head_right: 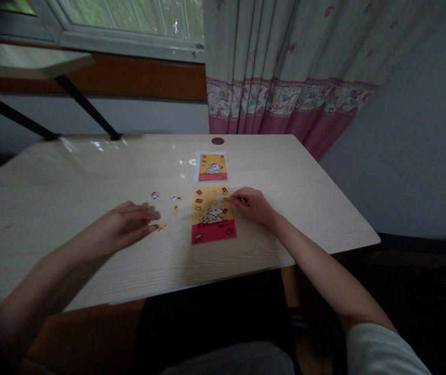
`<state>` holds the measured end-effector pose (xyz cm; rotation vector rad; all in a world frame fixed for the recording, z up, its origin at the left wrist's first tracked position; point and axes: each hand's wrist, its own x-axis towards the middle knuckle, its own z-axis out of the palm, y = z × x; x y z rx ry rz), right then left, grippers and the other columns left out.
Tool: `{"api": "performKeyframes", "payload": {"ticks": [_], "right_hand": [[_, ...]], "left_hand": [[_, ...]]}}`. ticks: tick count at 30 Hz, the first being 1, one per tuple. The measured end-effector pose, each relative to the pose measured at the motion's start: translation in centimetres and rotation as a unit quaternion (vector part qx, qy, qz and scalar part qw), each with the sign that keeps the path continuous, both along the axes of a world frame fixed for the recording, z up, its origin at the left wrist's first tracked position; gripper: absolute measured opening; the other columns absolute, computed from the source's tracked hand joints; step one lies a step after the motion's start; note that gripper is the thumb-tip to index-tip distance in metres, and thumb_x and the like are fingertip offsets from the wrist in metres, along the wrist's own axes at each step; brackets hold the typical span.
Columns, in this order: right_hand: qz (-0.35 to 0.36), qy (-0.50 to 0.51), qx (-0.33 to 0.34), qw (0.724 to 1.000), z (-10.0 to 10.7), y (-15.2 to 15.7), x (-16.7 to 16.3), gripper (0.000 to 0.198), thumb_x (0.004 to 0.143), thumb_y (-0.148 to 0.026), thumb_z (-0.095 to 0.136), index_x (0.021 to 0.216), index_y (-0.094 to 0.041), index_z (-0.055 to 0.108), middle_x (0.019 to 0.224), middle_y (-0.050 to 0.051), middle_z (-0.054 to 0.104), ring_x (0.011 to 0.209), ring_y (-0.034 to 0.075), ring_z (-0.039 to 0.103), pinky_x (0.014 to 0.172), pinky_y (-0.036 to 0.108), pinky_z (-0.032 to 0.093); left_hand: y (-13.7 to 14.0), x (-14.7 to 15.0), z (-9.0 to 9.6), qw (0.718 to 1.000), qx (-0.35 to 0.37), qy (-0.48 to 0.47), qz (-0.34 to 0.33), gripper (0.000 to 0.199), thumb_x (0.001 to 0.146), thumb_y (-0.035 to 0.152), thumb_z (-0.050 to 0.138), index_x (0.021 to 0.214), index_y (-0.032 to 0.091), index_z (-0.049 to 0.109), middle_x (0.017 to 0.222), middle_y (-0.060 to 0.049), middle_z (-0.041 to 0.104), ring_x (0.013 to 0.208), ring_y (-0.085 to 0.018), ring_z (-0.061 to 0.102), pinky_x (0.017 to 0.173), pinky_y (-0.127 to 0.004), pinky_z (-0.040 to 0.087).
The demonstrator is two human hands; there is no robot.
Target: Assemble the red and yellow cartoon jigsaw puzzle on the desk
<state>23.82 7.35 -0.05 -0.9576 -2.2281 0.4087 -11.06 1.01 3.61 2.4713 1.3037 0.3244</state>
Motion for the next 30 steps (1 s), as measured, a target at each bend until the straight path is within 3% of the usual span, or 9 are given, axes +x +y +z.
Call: {"api": "performKeyframes", "payload": {"ticks": [9,20,25,30], "right_hand": [[0.000,-0.008,-0.002,1.000,0.08,-0.09,-0.05,0.024,0.087,-0.030,0.051,0.080,-0.015,0.068,0.067,0.003,0.063,0.055,0.009,0.047,0.053,0.022,0.036],[0.001,-0.018,0.000,1.000,0.09,-0.12,-0.12,0.022,0.087,-0.029,0.052,0.080,-0.015,0.068,0.066,0.002,0.063,0.055,0.009,0.048,0.053,0.022,0.036],[0.003,-0.016,-0.003,1.000,0.05,-0.14,-0.15,0.023,0.087,-0.030,0.053,0.081,-0.014,0.068,0.067,0.003,0.062,0.055,0.009,0.048,0.053,0.022,0.036],[0.004,-0.014,-0.008,1.000,-0.06,-0.18,-0.16,0.024,0.088,-0.032,0.052,0.081,-0.015,0.068,0.066,0.002,0.062,0.055,0.009,0.048,0.053,0.022,0.035]], "left_hand": [[0.22,0.35,-0.75,0.999,-0.026,-0.004,-0.038,0.025,0.087,0.032,0.049,0.102,0.019,0.065,0.093,-0.007,0.062,0.091,-0.021,0.055,0.083,-0.036,0.044],[0.66,0.45,-0.81,0.998,-0.049,-0.029,-0.035,0.024,0.085,0.031,0.050,0.103,0.018,0.060,0.097,-0.007,0.061,0.094,-0.020,0.055,0.085,-0.036,0.043],[0.65,0.81,-0.73,0.994,-0.073,-0.051,-0.057,0.017,0.084,0.027,0.049,0.094,0.019,0.061,0.093,-0.005,0.061,0.089,-0.018,0.056,0.081,-0.034,0.044],[0.81,0.83,-0.94,0.997,-0.067,-0.038,-0.024,0.017,0.079,0.027,0.054,0.092,0.018,0.059,0.089,-0.005,0.059,0.084,-0.019,0.055,0.077,-0.033,0.045]]}}
